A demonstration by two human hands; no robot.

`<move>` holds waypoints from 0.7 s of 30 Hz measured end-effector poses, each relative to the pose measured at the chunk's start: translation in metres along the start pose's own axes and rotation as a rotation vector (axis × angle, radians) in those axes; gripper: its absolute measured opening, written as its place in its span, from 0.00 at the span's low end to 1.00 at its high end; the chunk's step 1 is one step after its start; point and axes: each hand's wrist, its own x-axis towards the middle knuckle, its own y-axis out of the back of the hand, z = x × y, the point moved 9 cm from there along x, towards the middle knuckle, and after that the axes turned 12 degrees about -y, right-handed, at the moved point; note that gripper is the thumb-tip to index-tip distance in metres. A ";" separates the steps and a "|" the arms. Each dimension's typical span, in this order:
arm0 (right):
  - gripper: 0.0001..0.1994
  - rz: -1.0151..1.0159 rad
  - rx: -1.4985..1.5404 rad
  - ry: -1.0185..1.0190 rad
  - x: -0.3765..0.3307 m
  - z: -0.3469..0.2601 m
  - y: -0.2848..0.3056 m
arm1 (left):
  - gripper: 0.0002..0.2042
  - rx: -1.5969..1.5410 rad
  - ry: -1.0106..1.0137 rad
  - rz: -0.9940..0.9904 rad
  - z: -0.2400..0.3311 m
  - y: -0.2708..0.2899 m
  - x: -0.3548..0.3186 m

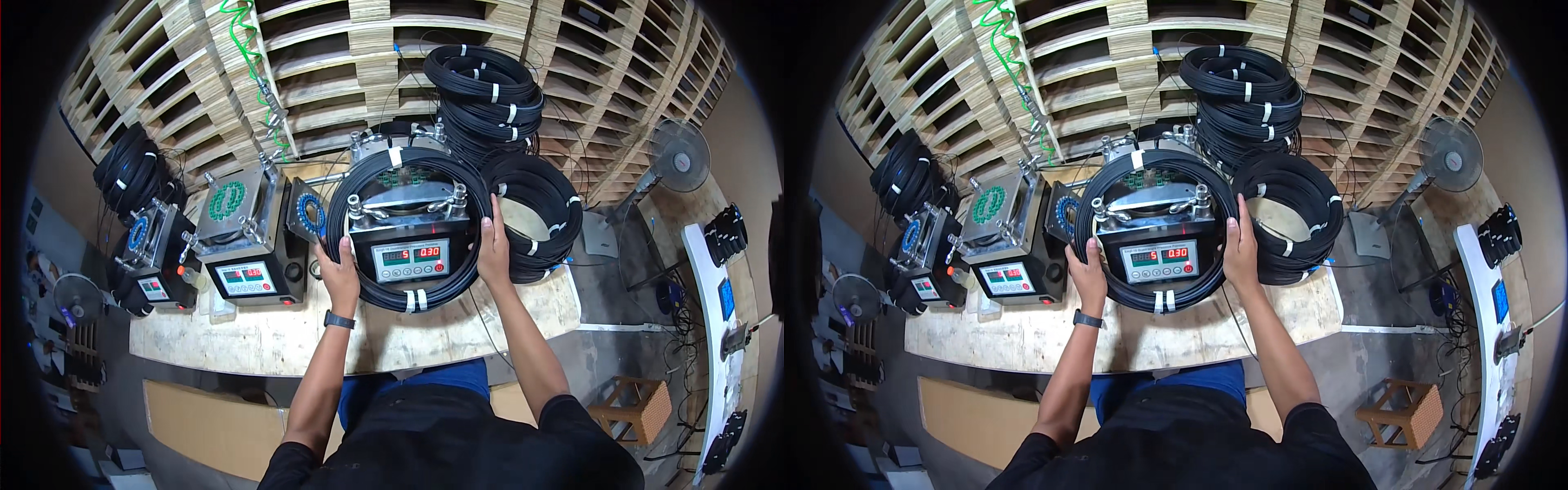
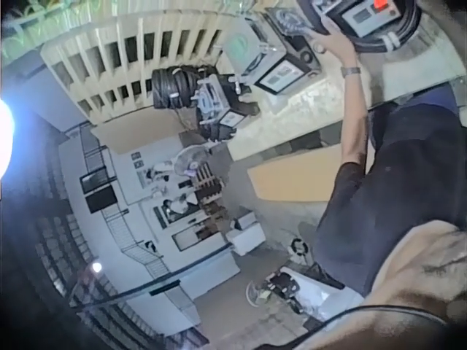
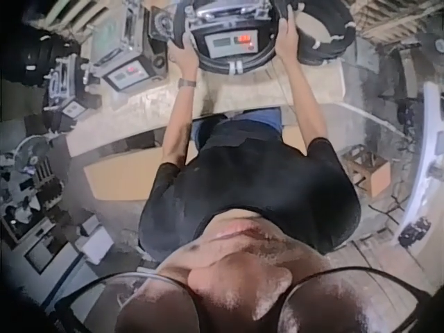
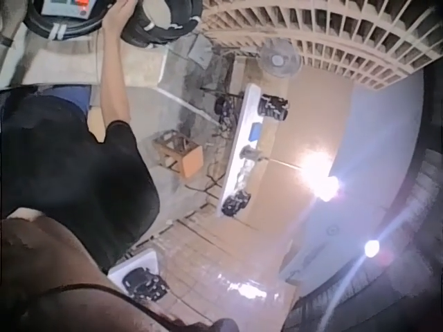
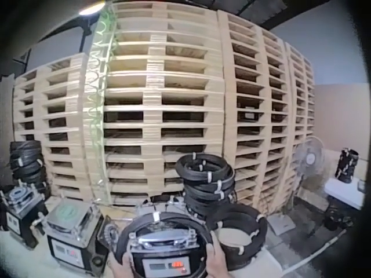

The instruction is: The recorder prepares a fiber optic polishing fixture by inserting connectors and then cleans the polishing machine surface with an air duster.

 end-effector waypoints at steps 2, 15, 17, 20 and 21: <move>0.26 0.027 -0.001 0.019 0.003 0.006 0.005 | 0.31 -0.268 0.283 -0.073 0.006 -0.012 -0.011; 0.18 0.202 -0.117 0.256 0.030 -0.013 0.039 | 0.29 -0.212 0.141 -0.012 0.013 0.003 -0.006; 0.15 0.236 -0.234 0.312 0.060 -0.055 0.035 | 0.29 -0.259 0.176 0.036 0.012 0.005 -0.011; 0.13 0.084 -0.314 0.368 0.120 -0.090 0.002 | 0.24 -0.329 0.234 0.104 0.010 0.003 -0.015; 0.13 0.026 -0.386 0.383 0.138 -0.101 -0.015 | 0.24 -0.329 0.234 0.106 0.013 0.004 -0.015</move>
